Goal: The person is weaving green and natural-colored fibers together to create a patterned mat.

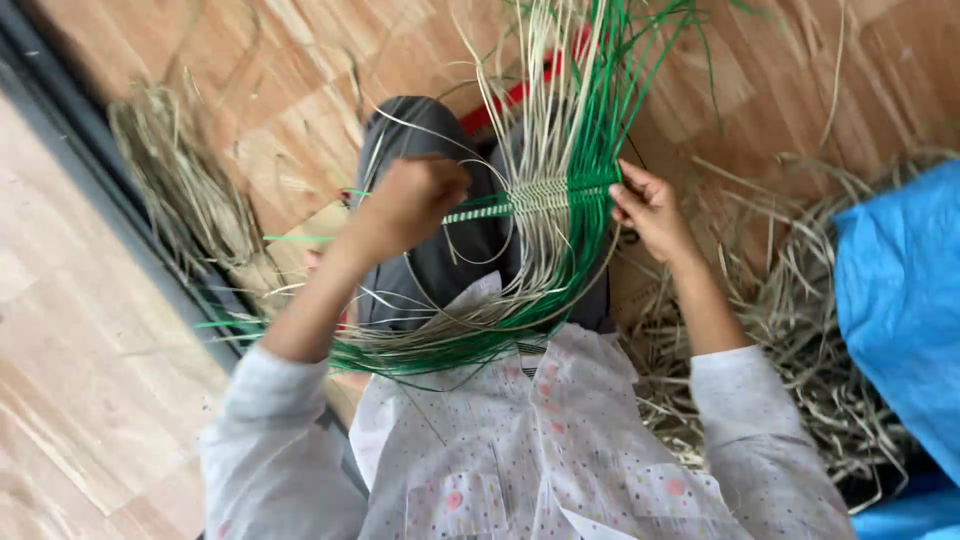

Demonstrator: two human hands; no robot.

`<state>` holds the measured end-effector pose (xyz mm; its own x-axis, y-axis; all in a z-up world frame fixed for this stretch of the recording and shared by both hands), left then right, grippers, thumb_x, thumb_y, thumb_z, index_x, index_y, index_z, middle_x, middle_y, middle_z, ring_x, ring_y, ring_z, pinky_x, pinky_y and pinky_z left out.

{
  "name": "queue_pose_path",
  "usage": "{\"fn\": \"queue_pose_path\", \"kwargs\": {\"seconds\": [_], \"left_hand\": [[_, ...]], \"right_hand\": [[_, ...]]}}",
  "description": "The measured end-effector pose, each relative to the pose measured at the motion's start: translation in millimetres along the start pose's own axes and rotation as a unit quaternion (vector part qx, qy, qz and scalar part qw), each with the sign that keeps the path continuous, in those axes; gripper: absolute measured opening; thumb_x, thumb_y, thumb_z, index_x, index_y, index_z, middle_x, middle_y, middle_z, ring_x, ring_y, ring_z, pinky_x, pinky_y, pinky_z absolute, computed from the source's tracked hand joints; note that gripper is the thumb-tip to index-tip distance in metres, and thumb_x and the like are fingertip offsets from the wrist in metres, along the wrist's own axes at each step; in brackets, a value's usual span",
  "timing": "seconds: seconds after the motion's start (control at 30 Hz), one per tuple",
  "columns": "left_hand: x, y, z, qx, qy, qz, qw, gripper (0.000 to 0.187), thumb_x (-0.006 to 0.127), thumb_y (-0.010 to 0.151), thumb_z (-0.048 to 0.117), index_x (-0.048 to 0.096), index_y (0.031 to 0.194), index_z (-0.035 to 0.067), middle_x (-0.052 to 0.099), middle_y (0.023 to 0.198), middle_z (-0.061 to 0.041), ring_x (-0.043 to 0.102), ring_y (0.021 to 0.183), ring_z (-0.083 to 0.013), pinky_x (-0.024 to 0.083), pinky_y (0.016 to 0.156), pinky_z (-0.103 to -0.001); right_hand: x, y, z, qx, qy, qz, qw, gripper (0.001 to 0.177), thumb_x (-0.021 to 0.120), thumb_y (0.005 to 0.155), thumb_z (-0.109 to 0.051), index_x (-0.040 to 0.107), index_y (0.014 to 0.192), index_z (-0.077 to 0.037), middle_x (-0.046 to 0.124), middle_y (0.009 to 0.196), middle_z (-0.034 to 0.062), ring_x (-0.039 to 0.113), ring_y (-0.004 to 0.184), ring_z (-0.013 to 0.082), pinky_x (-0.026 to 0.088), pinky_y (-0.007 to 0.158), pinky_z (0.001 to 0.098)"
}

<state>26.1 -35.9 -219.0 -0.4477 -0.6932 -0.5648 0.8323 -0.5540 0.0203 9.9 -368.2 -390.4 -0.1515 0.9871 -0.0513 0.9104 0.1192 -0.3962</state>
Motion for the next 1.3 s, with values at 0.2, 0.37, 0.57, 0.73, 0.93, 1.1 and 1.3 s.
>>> {"fn": "queue_pose_path", "kwargs": {"seconds": [0.2, 0.37, 0.57, 0.73, 0.93, 1.1, 1.3], "left_hand": [[98, 48, -29, -0.043, 0.265, -0.010, 0.963, 0.024, 0.082, 0.083, 0.028, 0.071, 0.086, 0.007, 0.063, 0.087, -0.008, 0.071, 0.086, -0.0313, 0.060, 0.070, -0.040], [51, 48, 28, 0.020, 0.342, 0.164, 0.925, 0.049, 0.091, 0.070, 0.041, 0.058, 0.088, 0.010, 0.045, 0.092, -0.005, 0.055, 0.091, -0.0295, 0.050, 0.073, -0.038], [64, 72, -3, 0.027, 0.278, 0.007, 0.960, 0.035, 0.086, 0.075, 0.035, 0.069, 0.086, 0.007, 0.060, 0.080, -0.007, 0.062, 0.086, -0.0291, 0.053, 0.069, -0.041], [65, 100, -4, -0.018, 0.048, -0.091, 0.994, 0.023, 0.079, 0.084, 0.021, 0.066, 0.080, 0.002, 0.060, 0.065, -0.011, 0.064, 0.067, -0.0364, 0.052, 0.059, -0.045], [120, 127, -30, -0.122, -0.175, -0.097, 0.972, 0.038, 0.087, 0.077, 0.028, 0.061, 0.071, 0.001, 0.053, 0.057, -0.009, 0.059, 0.055, -0.0279, 0.043, 0.052, -0.040], [149, 125, -50, -0.166, -0.233, -0.096, 0.953, 0.037, 0.089, 0.074, 0.031, 0.065, 0.068, 0.004, 0.053, 0.055, -0.007, 0.058, 0.051, -0.0241, 0.042, 0.050, -0.035], [129, 118, -46, -0.151, -0.307, -0.069, 0.937, 0.028, 0.088, 0.077, 0.019, 0.066, 0.062, 0.009, 0.053, 0.051, 0.005, 0.048, 0.045, -0.0049, 0.037, 0.046, -0.018]], "right_hand": [[-1, -50, 10, -0.114, 0.012, 0.122, 0.986, 0.042, 0.063, 0.100, 0.000, 0.049, 0.139, -0.005, 0.067, 0.121, 0.0133, 0.065, 0.088, 0.0138, 0.058, 0.074, 0.0250], [-1, -62, -7, -0.108, 0.146, 0.131, 0.975, 0.035, 0.066, 0.098, -0.004, 0.051, 0.130, -0.006, 0.066, 0.122, 0.0116, 0.067, 0.103, 0.0154, 0.058, 0.090, 0.0298], [12, -48, -15, -0.103, 0.205, 0.110, 0.967, 0.036, 0.066, 0.097, 0.001, 0.054, 0.130, -0.007, 0.068, 0.122, 0.0126, 0.068, 0.107, 0.0181, 0.057, 0.094, 0.0304], [21, -43, -15, -0.089, 0.212, 0.100, 0.968, 0.036, 0.066, 0.097, 0.002, 0.055, 0.130, -0.005, 0.069, 0.119, 0.0142, 0.069, 0.107, 0.0200, 0.057, 0.094, 0.0320], [43, -54, -51, -0.099, 0.183, 0.124, 0.970, 0.033, 0.069, 0.096, 0.000, 0.058, 0.127, -0.006, 0.071, 0.118, 0.0139, 0.068, 0.100, 0.0145, 0.055, 0.085, 0.0246], [34, -59, -38, -0.102, 0.136, 0.147, 0.975, 0.029, 0.070, 0.098, -0.005, 0.062, 0.125, -0.007, 0.073, 0.107, 0.0123, 0.065, 0.087, 0.0075, 0.051, 0.071, 0.0168], [40, -55, -55, -0.115, 0.157, 0.154, 0.969, 0.030, 0.071, 0.096, -0.004, 0.064, 0.125, -0.003, 0.072, 0.106, 0.0143, 0.069, 0.091, 0.0133, 0.055, 0.080, 0.0234]]}}
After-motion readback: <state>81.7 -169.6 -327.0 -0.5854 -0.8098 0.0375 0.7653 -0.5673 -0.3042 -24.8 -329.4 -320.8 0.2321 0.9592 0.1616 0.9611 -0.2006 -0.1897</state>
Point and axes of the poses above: each hand's wrist, its own y-axis towards the middle knuckle, its own x-axis out of the palm, z = x × y, the point moved 9 cm from there along y, towards the middle knuckle
